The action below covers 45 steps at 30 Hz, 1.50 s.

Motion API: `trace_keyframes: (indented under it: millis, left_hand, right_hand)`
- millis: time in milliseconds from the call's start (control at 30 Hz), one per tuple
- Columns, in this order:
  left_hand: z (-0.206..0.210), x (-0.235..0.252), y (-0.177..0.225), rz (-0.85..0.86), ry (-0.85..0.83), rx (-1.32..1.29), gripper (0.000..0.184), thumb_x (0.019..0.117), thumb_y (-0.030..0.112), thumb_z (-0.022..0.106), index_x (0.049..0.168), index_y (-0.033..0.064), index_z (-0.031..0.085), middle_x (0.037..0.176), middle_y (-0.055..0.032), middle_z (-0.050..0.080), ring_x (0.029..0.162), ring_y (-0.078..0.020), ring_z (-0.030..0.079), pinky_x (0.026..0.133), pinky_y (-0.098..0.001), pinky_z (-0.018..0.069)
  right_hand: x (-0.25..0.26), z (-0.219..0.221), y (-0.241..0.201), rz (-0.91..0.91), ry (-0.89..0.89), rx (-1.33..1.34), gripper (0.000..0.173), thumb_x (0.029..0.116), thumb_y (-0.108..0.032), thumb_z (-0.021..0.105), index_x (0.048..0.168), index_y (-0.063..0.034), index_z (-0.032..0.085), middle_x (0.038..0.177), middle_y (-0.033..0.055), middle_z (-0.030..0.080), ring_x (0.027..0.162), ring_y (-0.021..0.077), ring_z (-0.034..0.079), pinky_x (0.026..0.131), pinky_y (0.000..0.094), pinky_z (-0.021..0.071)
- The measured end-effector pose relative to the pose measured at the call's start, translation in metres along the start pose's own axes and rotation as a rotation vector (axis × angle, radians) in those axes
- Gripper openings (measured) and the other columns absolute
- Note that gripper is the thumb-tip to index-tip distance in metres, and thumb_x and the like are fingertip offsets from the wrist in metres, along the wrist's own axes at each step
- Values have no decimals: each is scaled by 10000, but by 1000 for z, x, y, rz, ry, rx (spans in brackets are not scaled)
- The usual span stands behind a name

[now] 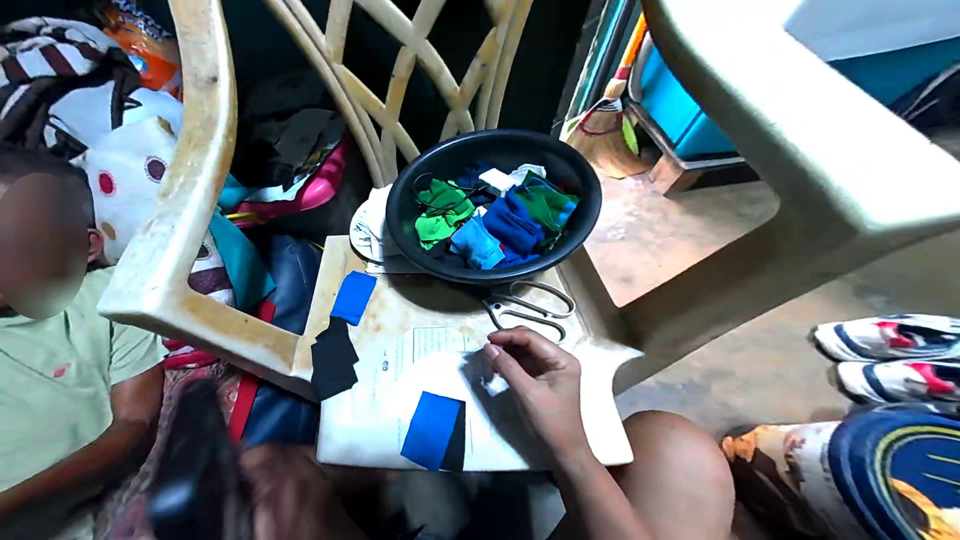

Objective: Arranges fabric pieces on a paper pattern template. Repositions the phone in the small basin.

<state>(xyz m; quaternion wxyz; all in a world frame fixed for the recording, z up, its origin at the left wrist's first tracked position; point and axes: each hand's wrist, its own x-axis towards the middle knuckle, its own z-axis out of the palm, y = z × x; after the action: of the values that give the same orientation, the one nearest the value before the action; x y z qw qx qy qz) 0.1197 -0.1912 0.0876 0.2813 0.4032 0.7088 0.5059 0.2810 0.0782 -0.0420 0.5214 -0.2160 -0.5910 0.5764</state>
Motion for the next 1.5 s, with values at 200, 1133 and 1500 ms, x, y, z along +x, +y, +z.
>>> trace_keyframes:
  millis: [200, 1133, 1500]
  left_hand:
    - [86, 198, 46, 56, 76, 184, 861, 660, 162, 925, 1395, 20, 498, 1163, -94, 652, 992, -146, 655, 839, -356, 578]
    - [233, 374, 30, -386, 263, 718, 925, 812, 345, 838, 1471, -85, 351, 1467, -288, 439, 1362, -397, 484, 1037, -478, 490]
    - [189, 355, 44, -256, 44, 459, 873, 804, 337, 860, 1407, -138, 443, 1391, -334, 510, 1314, -436, 503, 1088, -581, 408]
  right_hand:
    - [0, -5, 1, -61, 3, -49, 116, 892, 8, 629, 949, 71, 709, 873, -11, 685, 747, -63, 604, 686, 104, 523]
    - [4, -3, 6, -157, -75, -181, 155, 880, -23, 630, 936, 97, 711, 822, 62, 666, 726, -39, 585, 675, 90, 489]
    - [3, -4, 11, -208, -93, -264, 168, 899, -21, 632, 965, 112, 710, 841, 88, 692, 744, -10, 625, 708, 127, 527]
